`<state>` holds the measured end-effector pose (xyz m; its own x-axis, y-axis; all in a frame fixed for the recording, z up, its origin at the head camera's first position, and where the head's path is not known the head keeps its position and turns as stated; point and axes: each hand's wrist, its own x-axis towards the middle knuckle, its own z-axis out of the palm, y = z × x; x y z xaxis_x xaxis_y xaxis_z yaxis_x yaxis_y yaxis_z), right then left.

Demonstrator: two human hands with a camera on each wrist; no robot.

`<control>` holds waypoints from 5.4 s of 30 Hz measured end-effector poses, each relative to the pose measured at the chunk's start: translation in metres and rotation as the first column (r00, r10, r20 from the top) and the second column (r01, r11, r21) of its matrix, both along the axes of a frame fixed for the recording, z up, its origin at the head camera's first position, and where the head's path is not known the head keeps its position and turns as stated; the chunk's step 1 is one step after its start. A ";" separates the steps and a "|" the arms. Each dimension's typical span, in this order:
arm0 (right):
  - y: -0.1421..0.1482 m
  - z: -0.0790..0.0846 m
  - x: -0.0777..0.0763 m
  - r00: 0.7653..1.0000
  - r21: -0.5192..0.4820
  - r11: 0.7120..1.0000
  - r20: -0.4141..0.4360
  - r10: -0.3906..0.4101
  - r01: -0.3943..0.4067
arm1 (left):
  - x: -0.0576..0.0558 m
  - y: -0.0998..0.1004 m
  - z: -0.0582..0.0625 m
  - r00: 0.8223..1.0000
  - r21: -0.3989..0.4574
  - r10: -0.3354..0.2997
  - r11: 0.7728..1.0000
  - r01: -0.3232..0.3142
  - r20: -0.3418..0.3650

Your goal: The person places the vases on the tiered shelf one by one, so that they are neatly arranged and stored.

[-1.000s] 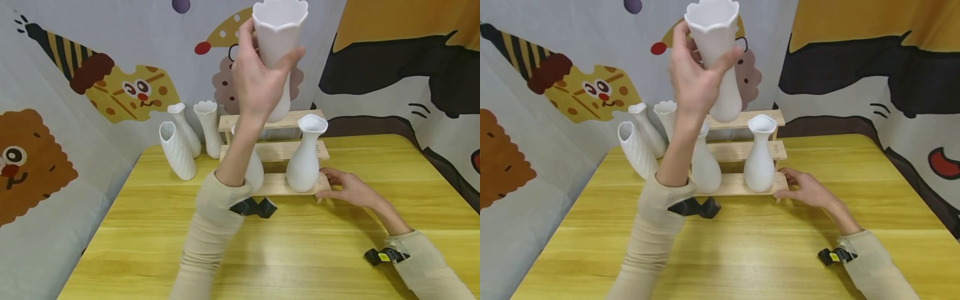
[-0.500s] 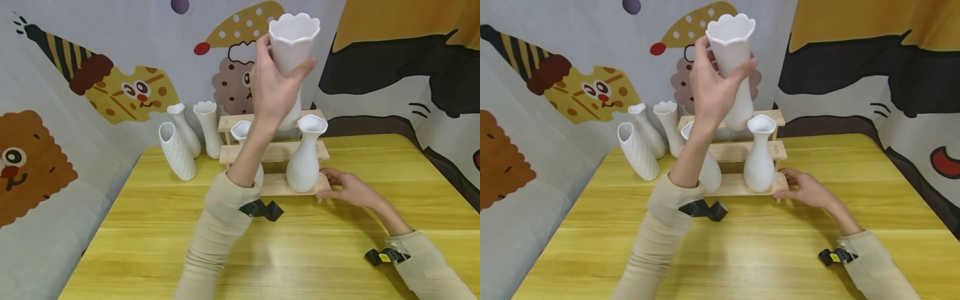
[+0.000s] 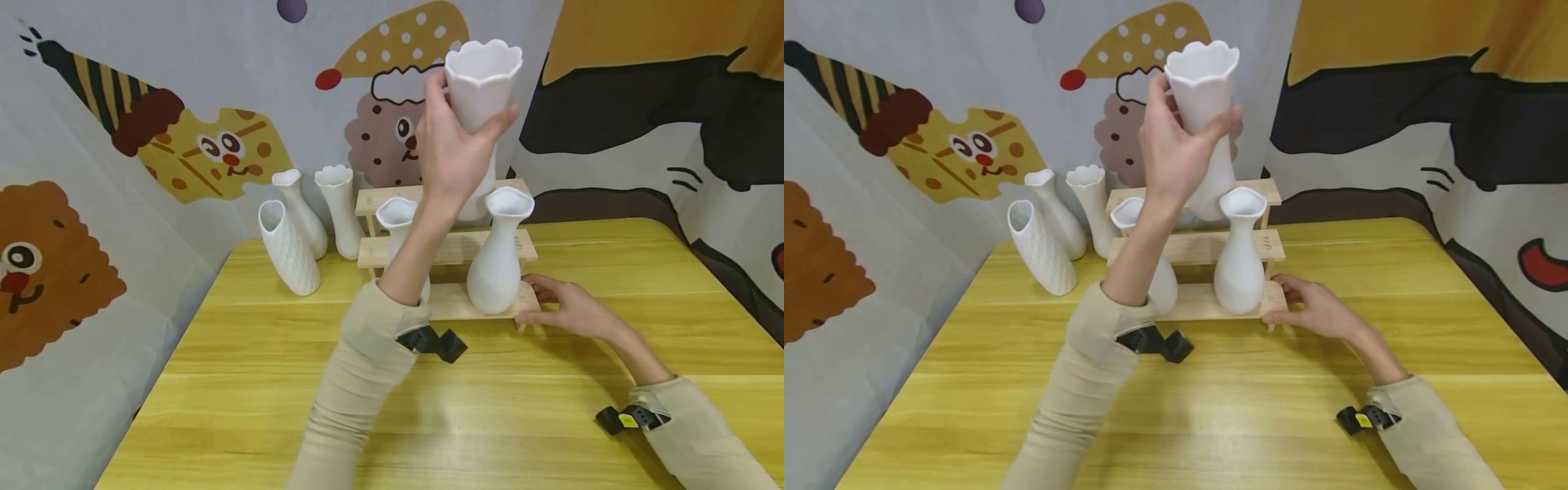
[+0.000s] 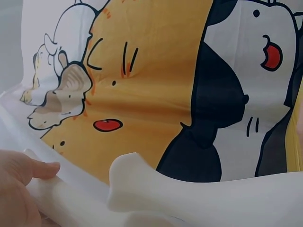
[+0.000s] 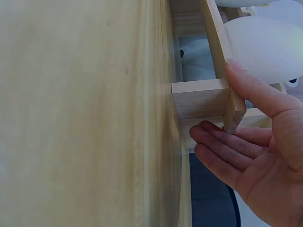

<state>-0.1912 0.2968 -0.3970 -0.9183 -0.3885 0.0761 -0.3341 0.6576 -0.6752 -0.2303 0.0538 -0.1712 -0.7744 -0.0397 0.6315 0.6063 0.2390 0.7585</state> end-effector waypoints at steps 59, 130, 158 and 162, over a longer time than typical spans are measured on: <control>0.001 0.000 -0.003 1.000 0.012 1.000 0.003 0.001 -0.001 | -0.019 0.027 -0.027 0.968 -0.074 0.033 0.997 -0.015 0.249; 0.001 0.004 -0.002 1.000 0.003 1.000 0.007 0.014 -0.014 | -0.031 0.036 -0.040 0.932 -0.226 0.001 0.970 0.087 0.362; 0.002 0.001 -0.003 1.000 0.001 1.000 0.006 0.018 -0.018 | -0.027 0.035 -0.039 0.931 -0.282 0.049 0.958 0.059 0.362; 0.002 0.001 -0.003 1.000 -0.002 1.000 0.002 0.023 -0.023 | -0.027 0.035 -0.039 0.931 -0.290 0.049 0.955 0.062 0.361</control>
<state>-0.1941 0.2985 -0.3961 -0.9091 -0.4097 0.0752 -0.3483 0.6486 -0.6768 -0.2569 0.0889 -0.2099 -0.9502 0.1090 0.2919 0.3075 0.4793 0.8220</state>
